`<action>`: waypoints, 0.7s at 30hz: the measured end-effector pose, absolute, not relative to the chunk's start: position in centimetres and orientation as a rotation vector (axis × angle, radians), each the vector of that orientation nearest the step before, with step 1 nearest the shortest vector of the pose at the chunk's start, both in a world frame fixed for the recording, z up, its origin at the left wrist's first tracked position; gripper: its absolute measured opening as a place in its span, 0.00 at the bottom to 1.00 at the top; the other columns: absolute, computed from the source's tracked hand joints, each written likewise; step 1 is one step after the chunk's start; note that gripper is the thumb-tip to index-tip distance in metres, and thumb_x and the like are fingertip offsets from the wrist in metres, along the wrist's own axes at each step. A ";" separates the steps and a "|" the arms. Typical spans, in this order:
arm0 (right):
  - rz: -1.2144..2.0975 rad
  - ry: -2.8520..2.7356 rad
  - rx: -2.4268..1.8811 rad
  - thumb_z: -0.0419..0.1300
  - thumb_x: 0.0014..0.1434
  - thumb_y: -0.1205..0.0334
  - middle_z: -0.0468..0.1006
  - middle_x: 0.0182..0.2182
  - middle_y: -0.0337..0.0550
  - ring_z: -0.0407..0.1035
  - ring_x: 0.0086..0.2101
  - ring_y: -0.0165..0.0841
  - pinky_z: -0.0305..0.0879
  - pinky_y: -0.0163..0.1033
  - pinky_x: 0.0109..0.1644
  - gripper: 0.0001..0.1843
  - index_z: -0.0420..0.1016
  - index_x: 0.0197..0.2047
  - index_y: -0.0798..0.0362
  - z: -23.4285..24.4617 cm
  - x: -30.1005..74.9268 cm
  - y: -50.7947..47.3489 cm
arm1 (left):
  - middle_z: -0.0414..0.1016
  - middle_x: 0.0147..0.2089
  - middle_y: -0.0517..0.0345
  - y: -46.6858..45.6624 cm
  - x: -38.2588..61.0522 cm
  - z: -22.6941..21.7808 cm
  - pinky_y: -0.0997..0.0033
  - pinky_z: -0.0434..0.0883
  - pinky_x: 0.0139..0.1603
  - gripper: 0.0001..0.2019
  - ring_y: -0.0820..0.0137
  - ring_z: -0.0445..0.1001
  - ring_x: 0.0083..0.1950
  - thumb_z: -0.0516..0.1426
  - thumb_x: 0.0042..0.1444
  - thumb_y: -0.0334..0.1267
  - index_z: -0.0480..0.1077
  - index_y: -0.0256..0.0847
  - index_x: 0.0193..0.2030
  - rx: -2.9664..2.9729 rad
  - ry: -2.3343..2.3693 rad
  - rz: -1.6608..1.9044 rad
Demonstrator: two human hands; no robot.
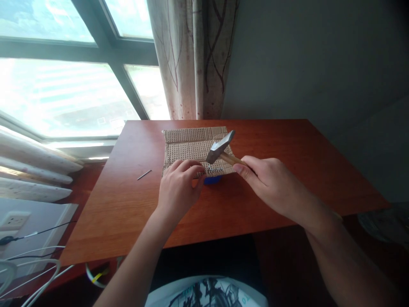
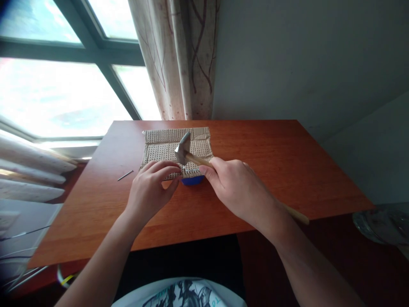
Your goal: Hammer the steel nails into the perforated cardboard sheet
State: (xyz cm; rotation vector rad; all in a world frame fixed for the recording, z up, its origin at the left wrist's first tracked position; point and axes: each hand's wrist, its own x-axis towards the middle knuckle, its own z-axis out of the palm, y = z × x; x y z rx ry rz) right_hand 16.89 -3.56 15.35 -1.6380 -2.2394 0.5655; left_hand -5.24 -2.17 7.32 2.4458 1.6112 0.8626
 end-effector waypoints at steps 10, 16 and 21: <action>0.546 -2.312 -1.667 0.46 0.71 0.48 0.75 0.25 0.38 0.67 0.24 0.31 0.51 0.37 0.29 0.22 0.68 0.32 0.50 14.9 16.4 -3.6 | 0.80 0.47 0.57 -1.9 -5.3 7.2 0.60 0.71 0.48 0.06 0.62 0.74 0.46 0.58 0.61 0.37 0.78 0.45 0.40 2.412 1.559 0.864; 0.541 -2.337 -1.700 0.46 0.71 0.48 0.76 0.26 0.40 0.68 0.25 0.32 0.50 0.37 0.30 0.22 0.67 0.31 0.50 14.6 16.3 -3.6 | 0.80 0.48 0.57 -1.8 -5.3 7.1 0.60 0.71 0.50 0.06 0.63 0.74 0.47 0.58 0.60 0.36 0.78 0.45 0.40 2.395 1.550 0.873; 0.540 -2.325 -1.693 0.46 0.71 0.47 0.76 0.26 0.39 0.68 0.25 0.32 0.50 0.37 0.30 0.22 0.68 0.32 0.50 14.6 16.3 -3.5 | 0.80 0.47 0.57 -1.8 -5.3 7.2 0.60 0.71 0.50 0.06 0.63 0.75 0.47 0.58 0.61 0.36 0.78 0.45 0.40 2.392 1.536 0.889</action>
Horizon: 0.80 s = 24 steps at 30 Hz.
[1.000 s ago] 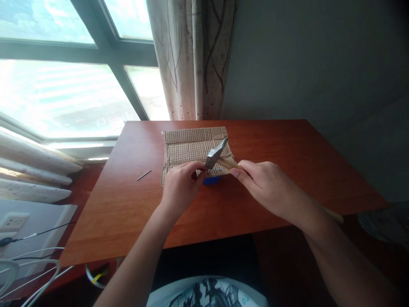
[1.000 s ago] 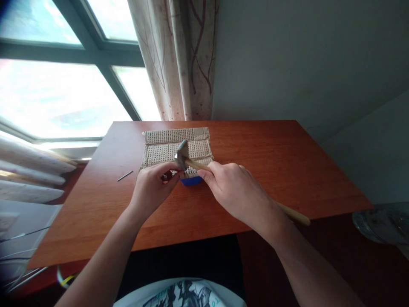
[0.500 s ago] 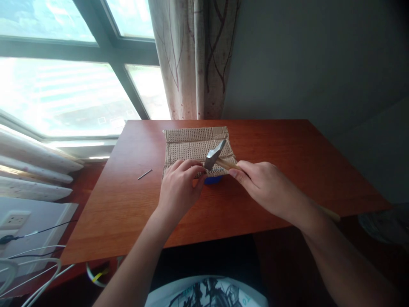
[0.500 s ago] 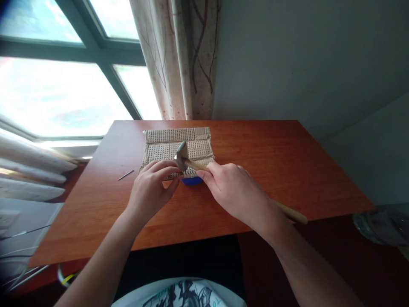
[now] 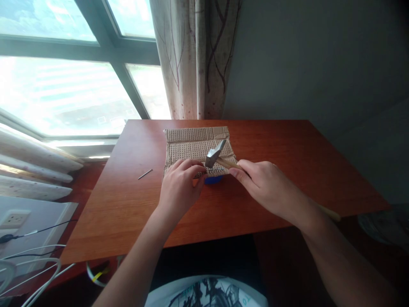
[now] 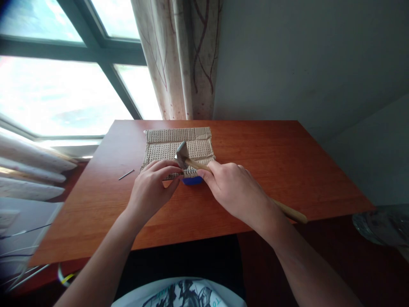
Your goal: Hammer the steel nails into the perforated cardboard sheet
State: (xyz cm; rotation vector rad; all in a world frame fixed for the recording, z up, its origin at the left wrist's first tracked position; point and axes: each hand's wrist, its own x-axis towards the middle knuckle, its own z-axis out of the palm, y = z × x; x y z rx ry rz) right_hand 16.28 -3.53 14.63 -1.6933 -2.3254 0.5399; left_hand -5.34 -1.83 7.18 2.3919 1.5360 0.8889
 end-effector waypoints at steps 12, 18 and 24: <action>0.553 -2.344 -1.710 0.45 0.71 0.46 0.77 0.26 0.40 0.69 0.25 0.32 0.52 0.37 0.30 0.23 0.69 0.32 0.50 14.2 16.4 -3.6 | 0.80 0.47 0.57 -1.8 -5.4 7.0 0.60 0.71 0.50 0.05 0.63 0.75 0.47 0.59 0.60 0.36 0.77 0.45 0.39 2.388 1.536 0.899; 0.582 -2.303 -1.676 0.45 0.71 0.46 0.75 0.24 0.39 0.68 0.25 0.32 0.51 0.37 0.29 0.23 0.69 0.32 0.50 14.4 16.5 -3.6 | 0.80 0.47 0.57 -1.8 -5.4 7.1 0.60 0.71 0.50 0.05 0.63 0.75 0.47 0.59 0.60 0.36 0.77 0.45 0.39 2.391 1.537 0.891; 0.572 -2.292 -1.676 0.46 0.71 0.48 0.74 0.24 0.38 0.67 0.24 0.31 0.50 0.37 0.29 0.22 0.68 0.31 0.50 14.5 16.9 -3.6 | 0.80 0.47 0.57 -1.8 -5.4 7.1 0.60 0.71 0.50 0.05 0.63 0.75 0.47 0.58 0.60 0.36 0.77 0.45 0.39 2.395 1.534 0.885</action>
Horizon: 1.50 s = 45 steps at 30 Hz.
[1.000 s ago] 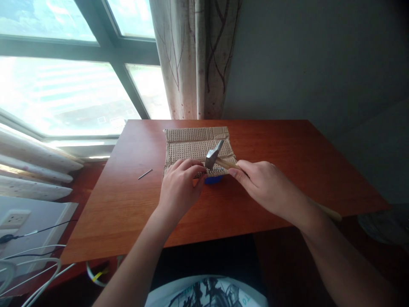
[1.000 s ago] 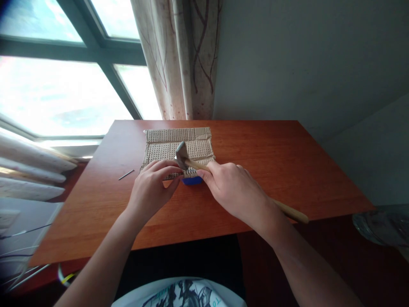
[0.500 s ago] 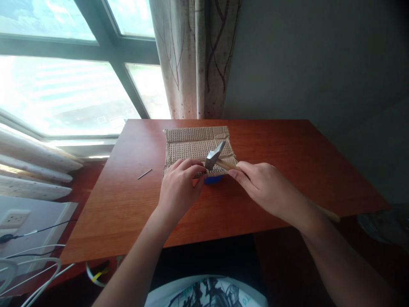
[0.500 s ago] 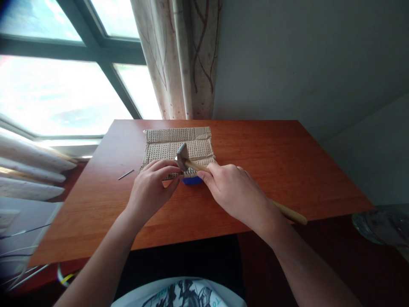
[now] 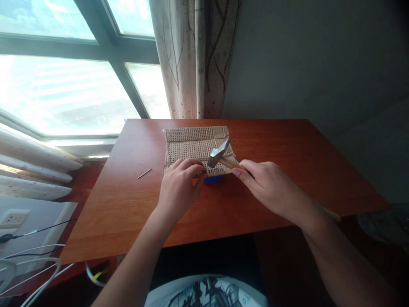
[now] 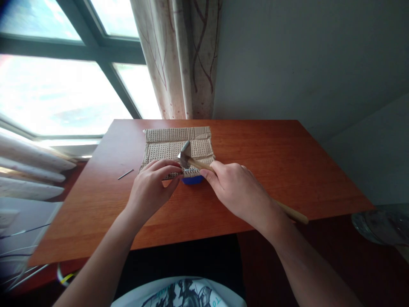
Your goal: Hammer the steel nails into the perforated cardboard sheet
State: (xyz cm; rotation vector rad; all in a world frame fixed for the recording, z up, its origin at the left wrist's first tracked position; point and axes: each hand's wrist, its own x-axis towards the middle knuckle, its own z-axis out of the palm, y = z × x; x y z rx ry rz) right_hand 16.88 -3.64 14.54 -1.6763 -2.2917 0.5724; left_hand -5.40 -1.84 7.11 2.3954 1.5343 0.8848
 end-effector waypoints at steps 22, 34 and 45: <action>0.649 -2.196 -1.721 0.45 0.70 0.44 0.65 0.19 0.34 0.60 0.21 0.28 0.49 0.36 0.27 0.25 0.59 0.27 0.50 13.6 18.9 -4.3 | 0.80 0.47 0.58 -1.5 -12.8 7.9 0.68 0.72 0.35 0.07 0.66 0.76 0.39 0.58 0.61 0.41 0.77 0.45 0.41 2.248 1.918 1.063; 0.661 -2.203 -1.676 0.46 0.70 0.44 0.65 0.20 0.34 0.60 0.21 0.28 0.49 0.36 0.26 0.24 0.61 0.27 0.49 13.7 18.5 -4.1 | 0.80 0.45 0.58 -2.2 -15.4 6.5 0.68 0.71 0.36 0.11 0.66 0.76 0.39 0.57 0.61 0.45 0.78 0.44 0.42 2.215 2.081 0.922; 0.687 -2.267 -1.643 0.46 0.71 0.46 0.70 0.22 0.35 0.64 0.23 0.29 0.50 0.37 0.27 0.23 0.64 0.29 0.50 13.7 17.5 -3.9 | 0.80 0.44 0.58 -2.4 -15.0 6.2 0.68 0.71 0.36 0.10 0.66 0.76 0.39 0.57 0.61 0.45 0.78 0.44 0.42 2.200 2.052 0.929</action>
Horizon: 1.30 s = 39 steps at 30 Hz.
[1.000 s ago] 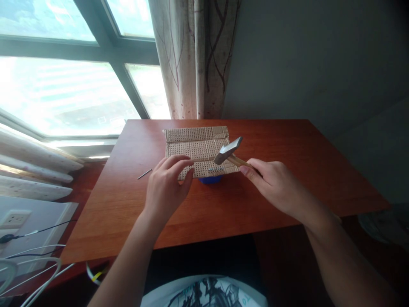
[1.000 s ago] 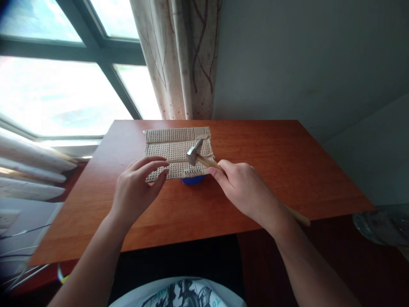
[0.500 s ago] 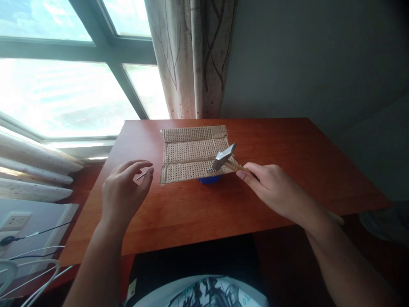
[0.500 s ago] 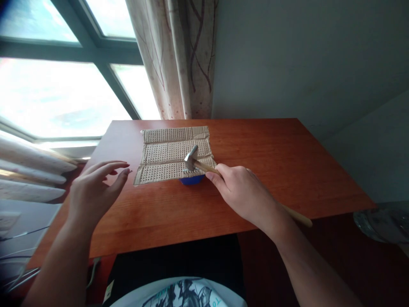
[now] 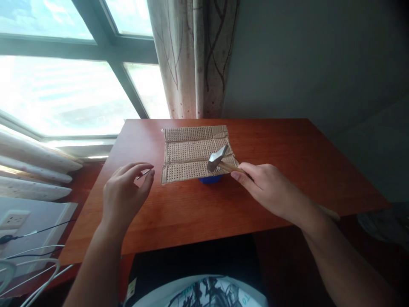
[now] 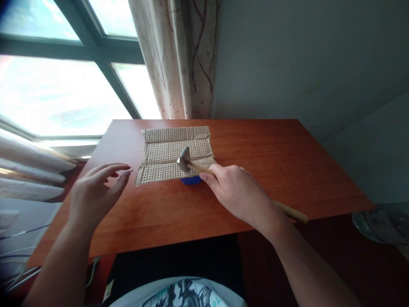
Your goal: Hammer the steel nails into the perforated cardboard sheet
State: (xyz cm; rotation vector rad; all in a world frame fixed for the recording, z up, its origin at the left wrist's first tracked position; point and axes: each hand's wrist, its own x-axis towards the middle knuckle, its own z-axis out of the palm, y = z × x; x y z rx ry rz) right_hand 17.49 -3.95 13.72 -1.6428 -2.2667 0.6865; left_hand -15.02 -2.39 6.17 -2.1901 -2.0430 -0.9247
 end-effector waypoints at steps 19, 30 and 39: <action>0.687 -2.153 -1.586 0.47 0.70 0.45 0.63 0.20 0.33 0.58 0.21 0.27 0.49 0.35 0.25 0.22 0.62 0.29 0.50 14.0 17.9 -3.9 | 0.74 0.58 0.44 -1.5 -17.2 4.8 0.57 0.69 0.43 0.20 0.50 0.75 0.50 0.49 0.64 0.45 0.72 0.39 0.56 -2.081 -2.200 -0.102; 0.700 -2.078 -1.563 0.49 0.70 0.46 0.62 0.20 0.34 0.57 0.21 0.27 0.49 0.35 0.24 0.22 0.60 0.27 0.50 13.5 18.5 -3.8 | 0.79 0.46 0.46 -0.4 -17.1 4.2 0.65 0.60 0.27 0.18 0.56 0.77 0.38 0.46 0.65 0.45 0.76 0.43 0.42 -2.090 -2.215 0.079; 0.730 -2.051 -1.589 0.48 0.70 0.45 0.65 0.21 0.36 0.60 0.22 0.28 0.51 0.35 0.25 0.23 0.62 0.28 0.51 13.4 18.8 -3.7 | 0.79 0.34 0.62 -1.4 -15.9 7.4 0.67 0.76 0.35 0.09 0.68 0.78 0.34 0.65 0.51 0.42 0.75 0.43 0.37 -2.051 -2.247 -1.606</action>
